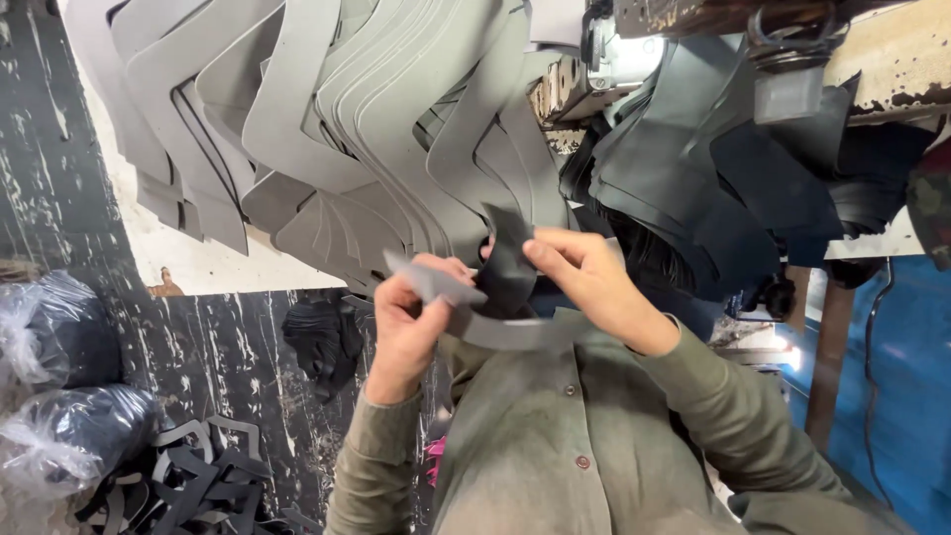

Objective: The person feeds curved gray and black shoe components one at a time into a benchtop skiving machine, guiding each edge under the machine head to trim it, then stacks the processed pieces onto a growing pile on the work table.

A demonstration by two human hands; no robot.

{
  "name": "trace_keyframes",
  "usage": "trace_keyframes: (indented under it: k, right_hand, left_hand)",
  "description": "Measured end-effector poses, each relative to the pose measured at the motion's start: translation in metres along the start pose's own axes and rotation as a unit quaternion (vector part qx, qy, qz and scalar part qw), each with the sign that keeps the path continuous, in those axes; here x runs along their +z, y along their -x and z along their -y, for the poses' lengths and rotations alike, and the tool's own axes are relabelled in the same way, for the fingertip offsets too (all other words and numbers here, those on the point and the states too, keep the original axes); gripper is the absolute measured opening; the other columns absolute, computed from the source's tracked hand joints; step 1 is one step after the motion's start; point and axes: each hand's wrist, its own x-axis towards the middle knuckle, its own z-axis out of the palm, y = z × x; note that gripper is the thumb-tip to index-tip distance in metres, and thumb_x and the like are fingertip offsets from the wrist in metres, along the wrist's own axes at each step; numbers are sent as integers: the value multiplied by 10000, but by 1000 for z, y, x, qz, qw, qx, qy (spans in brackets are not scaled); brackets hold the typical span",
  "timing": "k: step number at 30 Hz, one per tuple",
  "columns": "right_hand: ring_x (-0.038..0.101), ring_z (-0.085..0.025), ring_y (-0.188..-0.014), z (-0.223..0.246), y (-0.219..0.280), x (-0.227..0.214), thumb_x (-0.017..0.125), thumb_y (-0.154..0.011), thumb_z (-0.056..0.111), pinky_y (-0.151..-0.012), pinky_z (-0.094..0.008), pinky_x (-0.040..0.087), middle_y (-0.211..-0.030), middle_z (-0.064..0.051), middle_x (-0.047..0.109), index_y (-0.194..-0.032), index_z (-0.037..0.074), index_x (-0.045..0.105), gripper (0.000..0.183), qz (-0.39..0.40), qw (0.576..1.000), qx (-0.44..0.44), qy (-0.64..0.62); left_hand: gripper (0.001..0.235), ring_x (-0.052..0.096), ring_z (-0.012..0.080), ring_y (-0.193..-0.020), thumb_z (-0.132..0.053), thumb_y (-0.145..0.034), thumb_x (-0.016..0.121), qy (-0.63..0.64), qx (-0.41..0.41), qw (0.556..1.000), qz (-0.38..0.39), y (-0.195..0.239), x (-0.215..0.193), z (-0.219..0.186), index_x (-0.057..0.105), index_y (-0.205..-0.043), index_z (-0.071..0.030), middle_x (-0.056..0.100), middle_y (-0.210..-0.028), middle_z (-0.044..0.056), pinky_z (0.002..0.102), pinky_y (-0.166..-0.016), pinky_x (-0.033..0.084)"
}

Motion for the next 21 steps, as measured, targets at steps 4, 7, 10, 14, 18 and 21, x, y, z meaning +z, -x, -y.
trace_keyframes:
  k: [4, 7, 10, 14, 18, 21]
  right_hand:
    - [596, -76, -889, -2, -10, 6, 707, -1096, 98, -803, -275, 506, -928, -23, 672, -949, -66, 606, 242, -58, 968, 68, -235]
    - [658, -82, -818, 32, -15, 4, 661, -994, 104, -744, -289, 576, -1006, -6, 731, -1157, -28, 711, 215, -68, 953, 77, -284]
    - [655, -88, -812, 30, -14, 1, 656, -1004, 93, -756, -298, 572, -1002, -10, 727, -1181, -25, 709, 219, -65, 955, 71, -279]
    - [649, -85, -821, 26, -12, -2, 665, -1014, 101, -768, -299, 578, -981, -11, 718, -1163, -31, 706, 203, -76, 955, 68, -277]
    - [678, -117, -780, 17, -10, -4, 688, -1045, 106, -747, -304, 565, -870, -26, 686, -1028, -36, 663, 146, -82, 955, 61, -279]
    - [677, -119, -751, 23, -10, -5, 686, -1034, 114, -733, -293, 552, -840, -29, 687, -1028, -31, 662, 147, -94, 957, 64, -268]
  left_hand:
    - [220, 621, 38, -897, 14, -898, 614, -36, -94, 994, -45, 13, -6, 11, 654, -1114, -2, 697, -996, -31, 200, -824, 491]
    - [105, 576, 27, -867, 14, -959, 645, 6, -83, 995, -62, 18, -16, 23, 643, -1064, 8, 666, -964, -36, 195, -793, 458]
    - [79, 544, 15, -840, 1, -984, 663, 3, -81, 995, -66, 17, -15, 23, 645, -1062, 3, 638, -934, -47, 186, -758, 424]
    - [92, 552, 12, -841, -6, -968, 656, -7, -92, 994, -67, 11, -8, 17, 650, -1060, -9, 642, -926, -52, 186, -759, 429]
    - [83, 544, 14, -841, -7, -983, 665, -4, -85, 995, -56, 8, -6, 17, 651, -1065, -8, 635, -924, -53, 185, -762, 420]
    - [91, 558, 19, -852, -15, -981, 665, -10, -83, 995, -62, 3, -3, 13, 653, -1071, -11, 644, -932, -51, 188, -779, 432]
